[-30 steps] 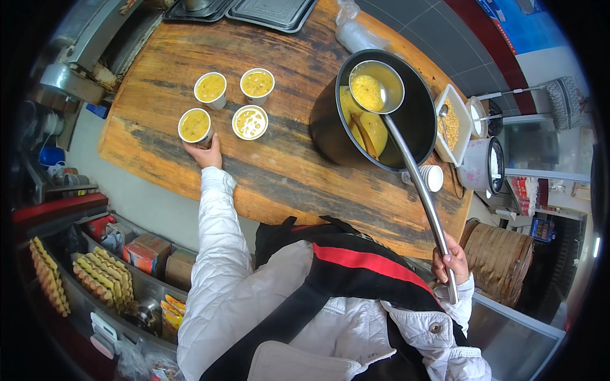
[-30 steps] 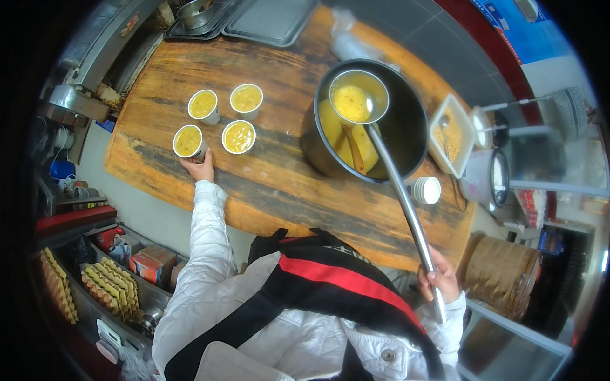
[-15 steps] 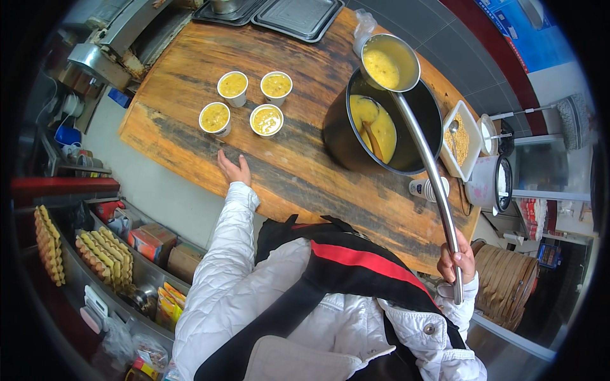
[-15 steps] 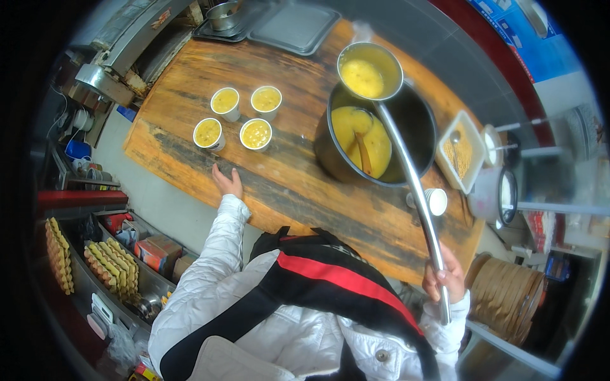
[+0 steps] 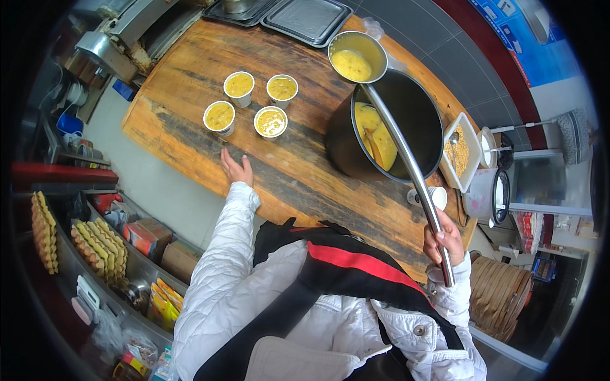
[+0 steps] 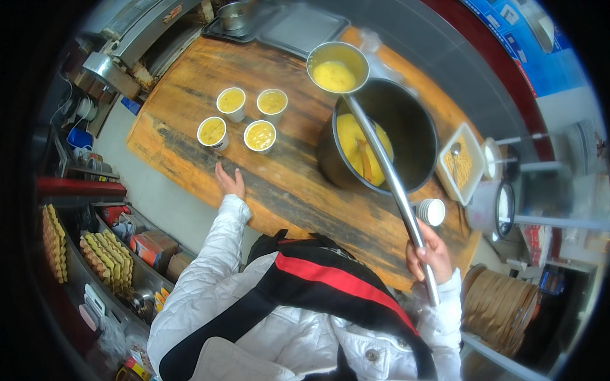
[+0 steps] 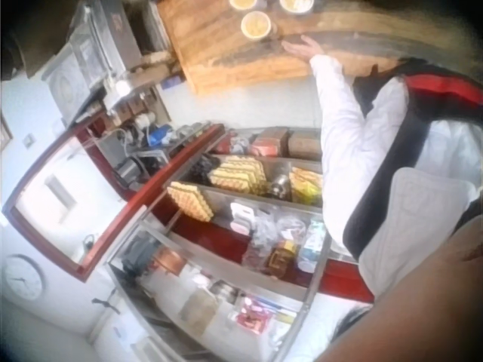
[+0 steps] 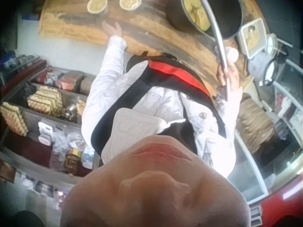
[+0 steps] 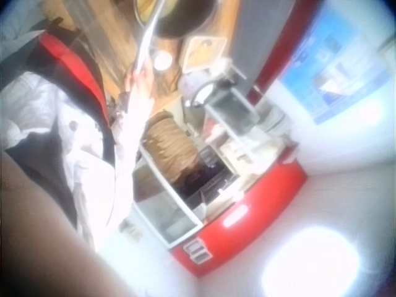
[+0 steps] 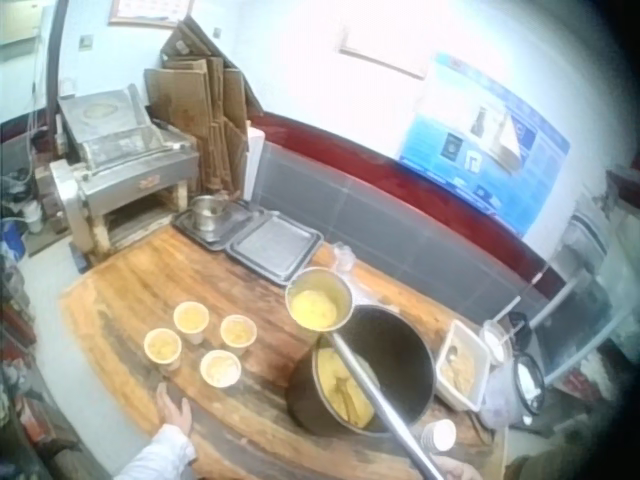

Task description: The person retrieves a pot of yellow soup from a rice cooker and ladles it into multiple paper cups on a wooden table. They then place plastic lids on the filled cups.

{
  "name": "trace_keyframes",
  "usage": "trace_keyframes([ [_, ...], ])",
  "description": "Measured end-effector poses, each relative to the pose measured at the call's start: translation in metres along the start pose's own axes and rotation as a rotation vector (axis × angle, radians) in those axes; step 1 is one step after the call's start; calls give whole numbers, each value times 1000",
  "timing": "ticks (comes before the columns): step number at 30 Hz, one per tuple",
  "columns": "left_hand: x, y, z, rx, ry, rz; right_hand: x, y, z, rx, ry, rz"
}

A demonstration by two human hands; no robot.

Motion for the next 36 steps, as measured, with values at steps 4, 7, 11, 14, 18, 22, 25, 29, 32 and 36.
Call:
trace_keyframes([
  [4, 1, -1, 0, -23, 20, -7, 14, -32, -14, 9, 201, 26],
  [7, 0, -1, 1, -28, 19, -7, 21, -49, -26, 11, 280, 33],
  [11, -4, 1, 1, -17, -6, 10, 24, -65, -38, -11, 395, 39],
  [14, -5, 0, 3, -10, 2, 7, 23, -75, -45, -33, 459, 23],
  [18, -8, 1, 5, -5, 19, 13, 20, -86, -52, -13, 488, -18],
  [22, -11, 0, 7, -10, 31, 15, 14, -94, -60, -5, 484, -54],
  [25, -12, 0, 8, -11, 47, 19, 9, -100, -64, -9, 543, -58],
  [29, -12, 0, 8, -4, 43, 27, 1, -106, -68, 4, 616, -32],
  [32, -12, 0, 8, -9, 46, 22, -3, -106, -69, 6, 665, -29],
  [36, -12, 0, 8, -7, 52, 23, -3, -103, -72, -3, 738, -10],
])
Point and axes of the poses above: each hand's wrist, its own y-axis away from the middle knuckle, its own z-axis out of the back of the hand, x = y × z, the point moved 2 cm from there along -y, towards the middle knuckle, and after that the axes turned 4 degrees about -x, right-handed, at the moved point
